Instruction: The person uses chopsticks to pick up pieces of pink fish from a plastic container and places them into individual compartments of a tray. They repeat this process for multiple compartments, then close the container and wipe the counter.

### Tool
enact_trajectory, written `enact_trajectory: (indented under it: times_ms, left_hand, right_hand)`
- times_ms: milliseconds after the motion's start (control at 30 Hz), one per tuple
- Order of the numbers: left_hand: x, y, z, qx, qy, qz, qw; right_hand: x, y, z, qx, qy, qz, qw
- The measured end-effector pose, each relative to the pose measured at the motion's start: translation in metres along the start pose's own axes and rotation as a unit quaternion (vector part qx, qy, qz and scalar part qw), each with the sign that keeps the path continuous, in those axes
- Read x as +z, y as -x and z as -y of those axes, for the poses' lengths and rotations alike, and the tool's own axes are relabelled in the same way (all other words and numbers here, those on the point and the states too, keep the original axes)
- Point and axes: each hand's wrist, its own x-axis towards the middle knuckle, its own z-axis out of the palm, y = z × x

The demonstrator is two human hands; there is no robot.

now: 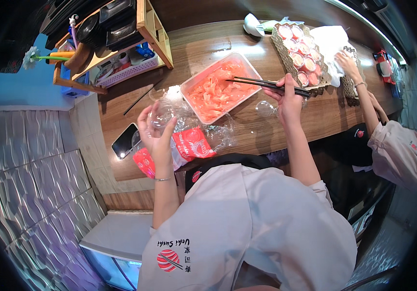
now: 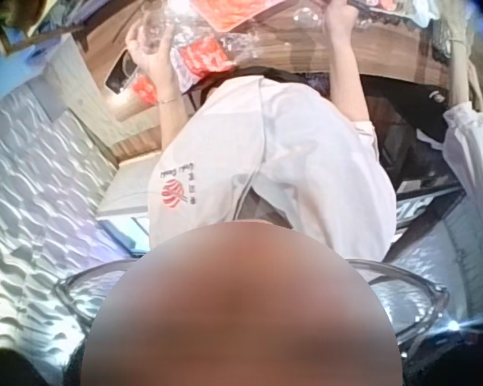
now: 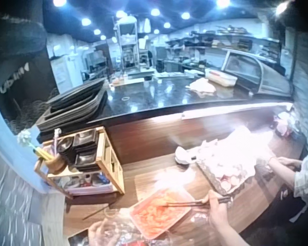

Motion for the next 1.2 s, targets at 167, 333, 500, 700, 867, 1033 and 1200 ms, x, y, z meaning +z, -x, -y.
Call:
enact_trajectory:
  times_ms: [167, 333, 500, 700, 867, 1033, 1200]
  left_hand:
    - [0.023, -0.002, 0.034, 0.089, -0.146, -0.008, 0.985]
    - [0.045, -0.003, 0.062, 0.062, -0.322, 0.013, 0.945]
    - [0.074, -0.005, 0.073, 0.074, -0.338, 0.023, 0.938]
    - [0.107, -0.001, 0.078, 0.062, -0.228, 0.056, 0.970]
    - [0.123, 0.001, 0.082, 0.061, -0.128, 0.061, 0.988]
    - [0.136, 0.011, 0.070, 0.038, -0.027, 0.071, 0.996]
    - [0.138, 0.021, 0.077, 0.055, -0.039, 0.056, 0.996]
  right_hand:
    - [-0.021, -0.029, -0.044, 0.059, -0.010, 0.030, 0.998]
    - [-0.027, -0.043, -0.059, 0.099, -0.045, 0.036, 0.993]
    - [-0.022, -0.044, -0.017, 0.075, -0.086, 0.089, 0.989]
    - [-0.031, -0.039, -0.004, 0.051, -0.133, 0.144, 0.979]
    - [-0.049, -0.032, -0.009, 0.099, -0.114, 0.169, 0.974]
    - [-0.059, -0.034, -0.006, 0.154, -0.114, 0.161, 0.968]
    - [-0.056, -0.034, 0.007, 0.121, -0.066, 0.162, 0.977]
